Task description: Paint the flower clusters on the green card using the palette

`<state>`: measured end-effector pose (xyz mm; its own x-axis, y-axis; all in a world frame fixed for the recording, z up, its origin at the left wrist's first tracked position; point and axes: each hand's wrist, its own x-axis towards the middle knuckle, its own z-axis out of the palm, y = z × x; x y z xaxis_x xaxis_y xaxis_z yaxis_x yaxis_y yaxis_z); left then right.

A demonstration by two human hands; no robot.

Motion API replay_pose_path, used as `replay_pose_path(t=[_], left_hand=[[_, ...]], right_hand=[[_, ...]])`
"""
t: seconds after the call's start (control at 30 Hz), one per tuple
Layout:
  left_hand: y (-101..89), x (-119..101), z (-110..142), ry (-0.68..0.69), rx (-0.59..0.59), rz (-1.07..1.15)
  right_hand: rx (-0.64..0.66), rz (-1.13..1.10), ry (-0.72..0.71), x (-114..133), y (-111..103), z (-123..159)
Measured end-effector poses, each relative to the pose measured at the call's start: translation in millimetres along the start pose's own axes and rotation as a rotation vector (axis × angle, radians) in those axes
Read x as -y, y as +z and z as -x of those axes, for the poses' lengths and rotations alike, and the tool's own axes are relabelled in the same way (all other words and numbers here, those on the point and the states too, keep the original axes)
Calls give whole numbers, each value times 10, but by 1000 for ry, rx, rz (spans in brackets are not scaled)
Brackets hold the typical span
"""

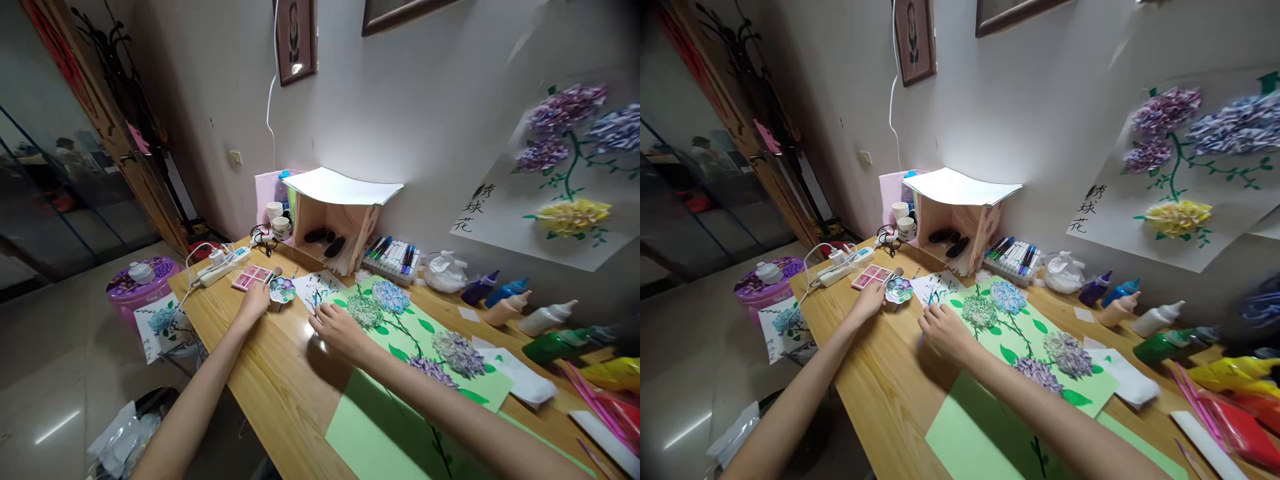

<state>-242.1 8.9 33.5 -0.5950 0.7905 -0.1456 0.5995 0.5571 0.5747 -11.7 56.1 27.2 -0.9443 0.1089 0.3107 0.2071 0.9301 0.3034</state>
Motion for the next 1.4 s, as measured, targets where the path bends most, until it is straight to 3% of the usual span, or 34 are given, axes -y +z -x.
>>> replay_pose_path(t=[0.17,0.4,0.67,0.9,1.03,1.2,1.3,1.4], left_hand=[[55,-76,-70,-19,-45,-79],[135,-199,-192,-53,-44,-155],[232,-426,-273,-33,-37,-209],[193,-497,-277,-21,-27,-279],[127,-541,-202,-4,-39,-320],[149,-772,-21,114,-28,-285],[335,-899,116,238,159,-153],[604,-926,273,278,398,11]], right_hand=[[63,17,23,-1,346,-357],[69,34,62,-52,461,-371],[14,-15,67,-51,194,-15],[-283,-154,182,-402,-120,652],[-354,-186,407,-740,-416,1229],[-210,-407,1053,-1042,-712,2117],[-74,-487,1352,-1103,-684,2547],[99,-515,1434,-1089,-530,2777]])
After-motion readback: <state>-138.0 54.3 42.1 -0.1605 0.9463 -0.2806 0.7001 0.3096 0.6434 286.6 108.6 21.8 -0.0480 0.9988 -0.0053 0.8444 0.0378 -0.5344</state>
